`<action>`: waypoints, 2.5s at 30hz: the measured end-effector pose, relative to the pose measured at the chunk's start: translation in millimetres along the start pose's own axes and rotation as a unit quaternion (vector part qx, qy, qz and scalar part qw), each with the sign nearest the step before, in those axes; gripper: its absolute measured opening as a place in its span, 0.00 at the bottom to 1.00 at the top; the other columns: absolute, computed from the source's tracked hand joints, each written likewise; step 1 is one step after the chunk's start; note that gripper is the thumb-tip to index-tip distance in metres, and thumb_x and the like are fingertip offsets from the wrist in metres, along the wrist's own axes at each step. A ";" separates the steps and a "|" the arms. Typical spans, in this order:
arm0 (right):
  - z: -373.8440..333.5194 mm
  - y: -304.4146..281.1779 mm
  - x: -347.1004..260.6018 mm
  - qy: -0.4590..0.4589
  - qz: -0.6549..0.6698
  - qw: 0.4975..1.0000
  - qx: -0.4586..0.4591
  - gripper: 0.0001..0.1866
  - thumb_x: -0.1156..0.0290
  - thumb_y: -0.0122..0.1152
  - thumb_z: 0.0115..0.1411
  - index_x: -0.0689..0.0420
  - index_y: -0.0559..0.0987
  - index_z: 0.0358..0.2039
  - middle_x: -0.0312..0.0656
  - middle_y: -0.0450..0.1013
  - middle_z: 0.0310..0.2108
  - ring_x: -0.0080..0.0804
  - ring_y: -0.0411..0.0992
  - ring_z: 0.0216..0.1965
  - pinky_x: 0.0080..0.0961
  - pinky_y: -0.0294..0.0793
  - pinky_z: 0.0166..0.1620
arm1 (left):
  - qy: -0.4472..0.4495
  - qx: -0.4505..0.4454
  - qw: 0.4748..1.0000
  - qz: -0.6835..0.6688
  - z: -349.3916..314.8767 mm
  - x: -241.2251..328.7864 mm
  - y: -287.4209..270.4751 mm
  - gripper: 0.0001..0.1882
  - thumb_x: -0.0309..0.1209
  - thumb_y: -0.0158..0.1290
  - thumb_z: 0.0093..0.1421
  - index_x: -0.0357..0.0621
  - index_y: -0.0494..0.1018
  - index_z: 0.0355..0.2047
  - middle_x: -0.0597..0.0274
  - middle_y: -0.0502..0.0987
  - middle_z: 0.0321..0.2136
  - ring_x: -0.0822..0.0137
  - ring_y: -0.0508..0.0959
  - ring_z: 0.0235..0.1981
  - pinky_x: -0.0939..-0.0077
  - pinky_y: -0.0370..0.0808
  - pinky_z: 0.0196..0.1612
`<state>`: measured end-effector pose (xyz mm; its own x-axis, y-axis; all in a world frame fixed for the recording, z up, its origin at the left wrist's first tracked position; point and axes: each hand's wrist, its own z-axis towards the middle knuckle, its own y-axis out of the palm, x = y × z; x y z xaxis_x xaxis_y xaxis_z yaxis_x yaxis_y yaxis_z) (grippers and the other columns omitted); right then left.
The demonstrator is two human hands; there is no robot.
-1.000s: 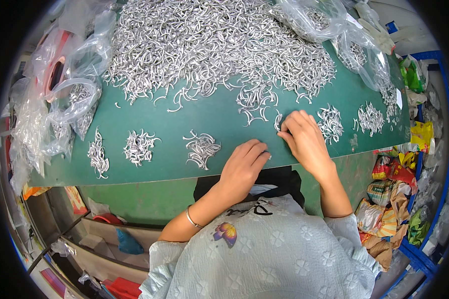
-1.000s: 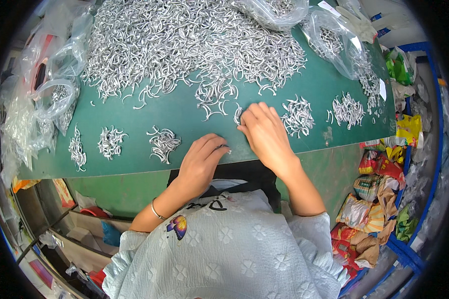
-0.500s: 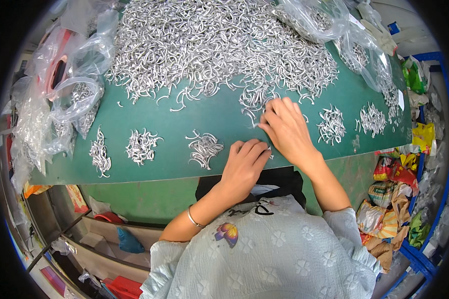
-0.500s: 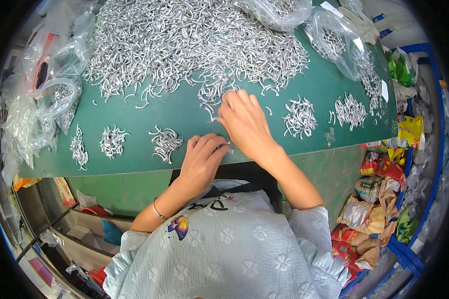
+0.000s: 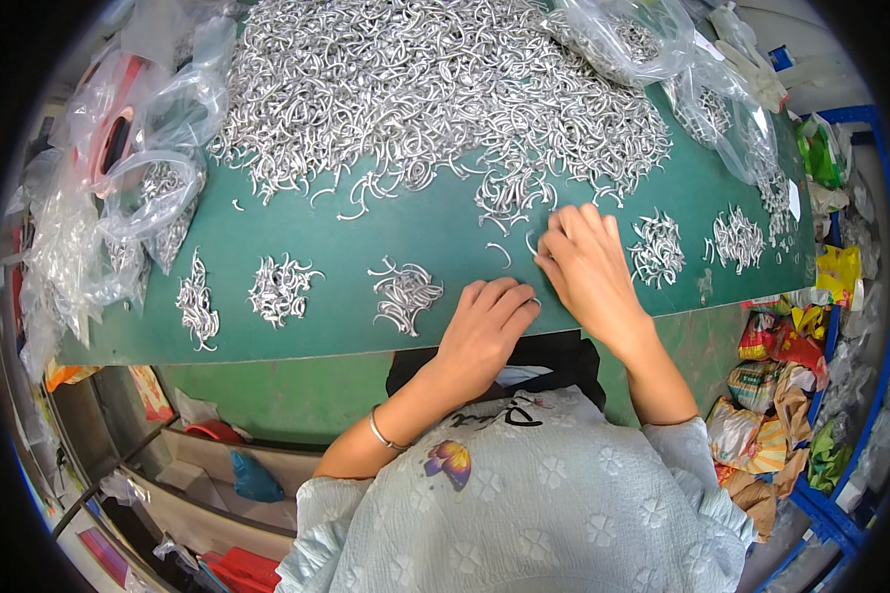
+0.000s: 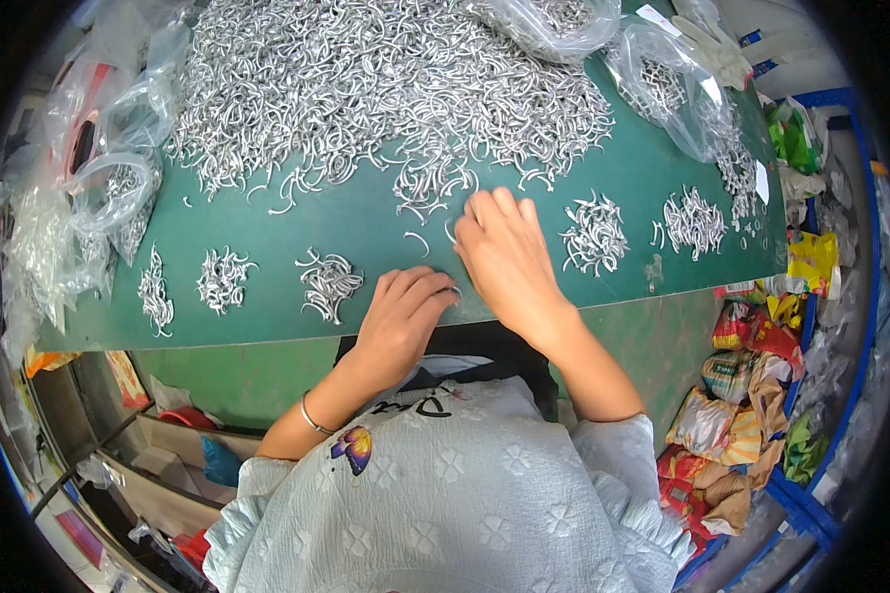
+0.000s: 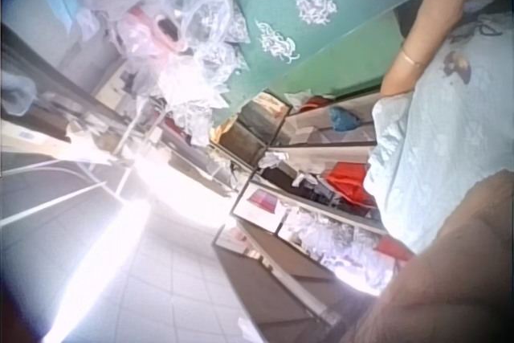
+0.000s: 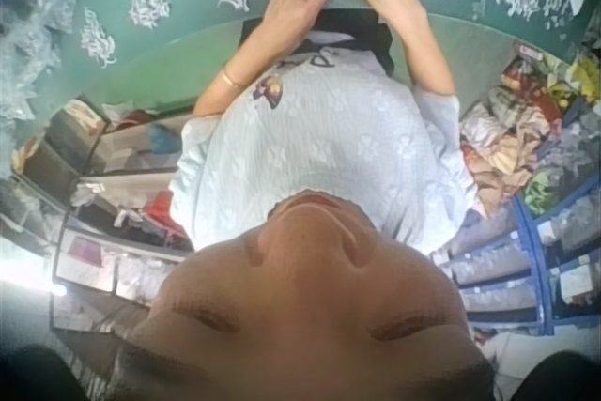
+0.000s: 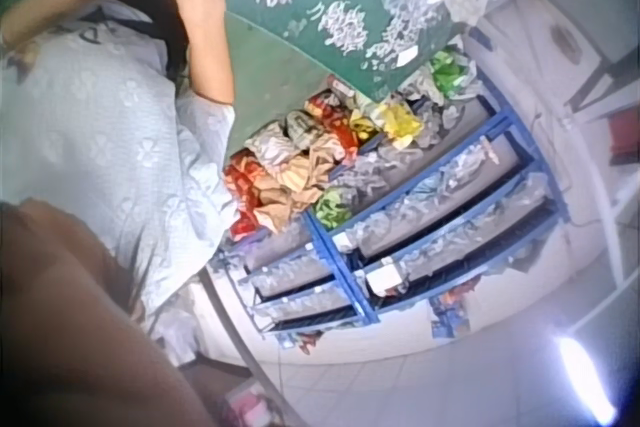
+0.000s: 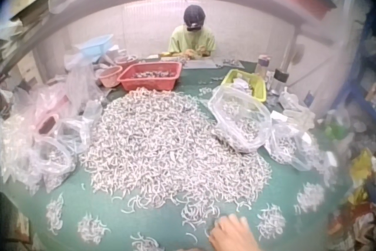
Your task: The person sorts small silver metal hooks on a green work table by hand. They pick individual hooks from a large central pile and arrange them into smaller, distinct clusters on the table surface.
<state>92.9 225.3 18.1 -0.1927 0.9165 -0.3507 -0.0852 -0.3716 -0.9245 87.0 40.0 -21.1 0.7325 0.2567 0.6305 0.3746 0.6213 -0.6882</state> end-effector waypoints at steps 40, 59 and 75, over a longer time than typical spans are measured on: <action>-11.4 10.5 8.9 0.015 0.032 0.999 0.017 0.10 0.73 0.68 0.52 0.57 0.76 0.33 0.41 0.68 0.37 0.41 0.65 0.42 0.36 0.62 0.43 | -0.010 -0.005 1.000 -0.020 -8.0 2.1 -1.5 0.19 0.18 0.56 0.46 0.39 0.75 0.42 0.57 0.74 0.48 0.54 0.72 0.51 0.58 0.64 0.48; -6.8 -2.2 39.9 0.038 0.072 0.994 0.070 0.08 0.74 0.68 0.52 0.58 0.75 0.28 0.40 0.69 0.31 0.41 0.66 0.37 0.36 0.64 0.41 | 0.001 -0.012 1.000 -0.012 0.5 3.2 -2.8 0.18 0.20 0.58 0.51 0.37 0.74 0.45 0.56 0.73 0.44 0.53 0.72 0.52 0.55 0.65 0.53; -0.6 -2.3 43.6 0.043 0.023 0.995 0.092 0.07 0.76 0.63 0.54 0.59 0.75 0.33 0.42 0.69 0.31 0.42 0.67 0.38 0.36 0.64 0.42 | -0.001 -0.007 1.000 -0.028 -1.0 4.7 -1.7 0.17 0.19 0.58 0.51 0.37 0.75 0.43 0.56 0.74 0.44 0.52 0.72 0.52 0.54 0.66 0.53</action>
<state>85.3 266.1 4.9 -0.1165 0.9040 -0.4114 -0.2580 -0.4276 -0.8664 90.4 39.4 -17.4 0.7091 0.2234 0.6687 0.4223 0.6249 -0.6566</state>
